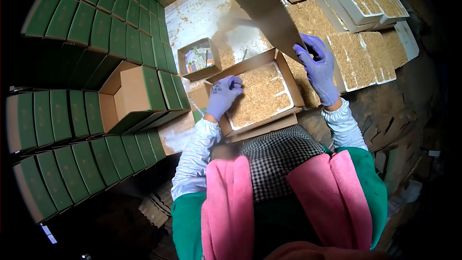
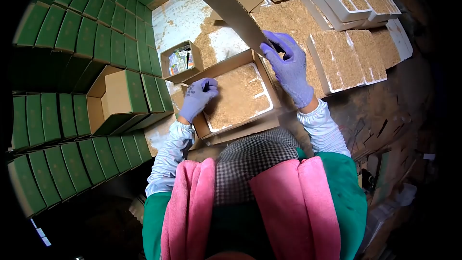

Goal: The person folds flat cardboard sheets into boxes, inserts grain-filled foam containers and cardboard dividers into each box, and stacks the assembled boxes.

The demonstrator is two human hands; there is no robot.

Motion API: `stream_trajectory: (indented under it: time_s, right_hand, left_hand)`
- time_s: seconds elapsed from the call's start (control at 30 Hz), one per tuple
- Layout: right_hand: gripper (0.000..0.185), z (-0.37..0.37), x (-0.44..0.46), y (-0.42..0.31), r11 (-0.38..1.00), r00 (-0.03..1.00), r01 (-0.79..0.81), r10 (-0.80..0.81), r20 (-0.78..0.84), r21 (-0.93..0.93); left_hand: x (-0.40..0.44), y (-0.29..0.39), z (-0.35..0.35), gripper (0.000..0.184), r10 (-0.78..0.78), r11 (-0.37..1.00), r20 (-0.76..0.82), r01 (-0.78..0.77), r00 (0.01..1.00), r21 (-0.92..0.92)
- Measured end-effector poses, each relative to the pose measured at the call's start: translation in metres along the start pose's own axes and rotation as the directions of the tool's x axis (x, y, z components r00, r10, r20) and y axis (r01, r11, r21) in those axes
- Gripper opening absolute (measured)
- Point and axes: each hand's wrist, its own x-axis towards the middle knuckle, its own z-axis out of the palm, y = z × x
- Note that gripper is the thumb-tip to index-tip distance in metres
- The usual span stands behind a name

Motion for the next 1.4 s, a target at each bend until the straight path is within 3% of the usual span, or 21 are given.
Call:
stream_trajectory:
  time_s: [0.1, 0.13, 0.23, 0.27, 0.4, 0.43, 0.5, 0.53, 0.63, 0.67, 0.77, 0.87, 0.97, 1.0, 1.1, 1.13, 1.23, 1.27, 1.37, 1.4]
  right_hand:
    - [0.03, -0.007, -0.002, 0.0, 0.997, 0.999, -0.049, 0.051, -0.018, 0.056]
    - [0.03, -0.01, -0.004, -0.003, 0.992, 0.996, -0.085, 0.087, -0.02, 0.09]
    - [0.03, -0.015, -0.005, -0.005, 0.986, 0.991, -0.134, 0.134, 0.004, 0.095]
    - [0.03, -0.015, -0.005, -0.008, 0.99, 0.992, -0.124, 0.123, 0.014, 0.061]
    - [0.029, -0.01, -0.004, -0.004, 0.999, 0.998, 0.032, -0.032, 0.05, -0.004]
    - [0.03, -0.01, -0.005, -0.004, 0.998, 0.996, 0.065, -0.064, 0.061, -0.013]
    - [0.03, -0.011, -0.008, -0.003, 0.997, 0.997, -0.06, 0.057, 0.06, 0.047]
    - [0.031, -0.012, -0.009, -0.006, 0.992, 0.992, -0.107, 0.103, 0.071, 0.068]
    - [0.032, -0.013, -0.007, -0.009, 0.986, 0.989, -0.13, 0.122, 0.083, 0.106]
    - [0.033, -0.014, -0.009, -0.01, 0.986, 0.99, -0.124, 0.115, 0.081, 0.111]
    - [0.033, -0.017, -0.008, -0.017, 0.981, 0.983, -0.166, 0.156, 0.1, 0.102]
    - [0.034, -0.018, -0.014, -0.014, 0.993, 0.998, -0.054, 0.049, 0.043, 0.104]
    - [0.035, -0.023, -0.018, -0.023, 0.945, 0.958, -0.286, 0.284, 0.038, 0.158]
    - [0.035, -0.023, -0.019, -0.022, 0.944, 0.956, -0.292, 0.29, 0.036, 0.153]
    - [0.035, -0.022, -0.018, -0.014, 0.954, 0.964, -0.264, 0.263, 0.029, 0.138]
    - [0.035, -0.02, -0.018, -0.014, 0.965, 0.974, -0.228, 0.226, 0.026, 0.13]
    - [0.035, -0.017, -0.018, -0.016, 0.977, 0.982, -0.191, 0.188, 0.034, 0.091]
    - [0.034, -0.016, -0.018, -0.018, 0.979, 0.982, -0.189, 0.187, 0.04, 0.075]
    - [0.034, -0.013, -0.017, -0.025, 0.976, 0.982, -0.186, 0.181, 0.047, 0.117]
    - [0.033, -0.013, -0.018, -0.026, 0.982, 0.987, -0.157, 0.153, 0.04, 0.102]
  left_hand:
    - [-0.009, -0.004, -0.002, 0.029, 0.276, 0.903, -0.181, -0.19, 0.944, 0.385]
    - [-0.014, -0.003, -0.007, 0.041, 0.248, 0.836, -0.126, -0.147, 0.96, 0.528]
    - [-0.012, 0.003, -0.02, 0.048, 0.223, 0.494, 0.11, -0.21, 0.969, 0.844]
    - [-0.005, -0.001, -0.021, 0.043, 0.246, 0.296, 0.257, -0.325, 0.935, 0.898]
    - [0.026, -0.024, -0.014, 0.024, 0.045, 0.106, 0.404, -0.406, 0.914, 0.908]
    - [0.031, -0.022, -0.014, 0.022, -0.004, 0.101, 0.413, -0.41, 0.911, 0.906]
    - [0.037, -0.016, -0.015, 0.02, -0.099, 0.097, 0.42, -0.411, 0.902, 0.907]
    - [0.04, -0.022, -0.019, 0.024, -0.068, 0.259, 0.413, -0.384, 0.908, 0.886]
    - [0.028, -0.025, -0.015, 0.035, -0.004, 0.341, 0.243, -0.228, 0.97, 0.912]
    - [0.035, -0.034, -0.01, 0.047, -0.152, 0.312, 0.256, -0.199, 0.955, 0.929]
    - [0.038, -0.04, -0.002, 0.049, -0.19, 0.288, 0.203, -0.143, 0.96, 0.947]
    - [0.016, 0.002, -0.018, 0.042, 0.019, 0.678, 0.226, -0.178, 0.974, 0.713]
    - [0.008, 0.017, -0.022, 0.041, 0.05, 0.859, 0.243, -0.166, 0.969, 0.485]
    - [0.004, 0.023, -0.02, 0.046, 0.088, 0.844, 0.231, -0.196, 0.969, 0.5]
    - [0.008, 0.029, -0.013, 0.046, -0.003, 0.769, 0.258, -0.162, 0.966, 0.618]
    - [0.008, 0.016, -0.011, 0.036, 0.176, 0.789, 0.312, -0.323, 0.934, 0.522]
    - [0.008, 0.004, -0.005, 0.031, 0.337, 0.7, 0.44, -0.534, 0.832, 0.474]
    - [0.008, 0.004, -0.004, 0.032, 0.198, 0.775, 0.499, -0.446, 0.844, 0.447]
    - [-0.004, -0.005, 0.002, 0.037, 0.422, 0.764, 0.403, -0.558, 0.812, 0.324]
    - [-0.005, -0.007, 0.002, 0.041, 0.405, 0.776, 0.373, -0.53, 0.835, 0.343]
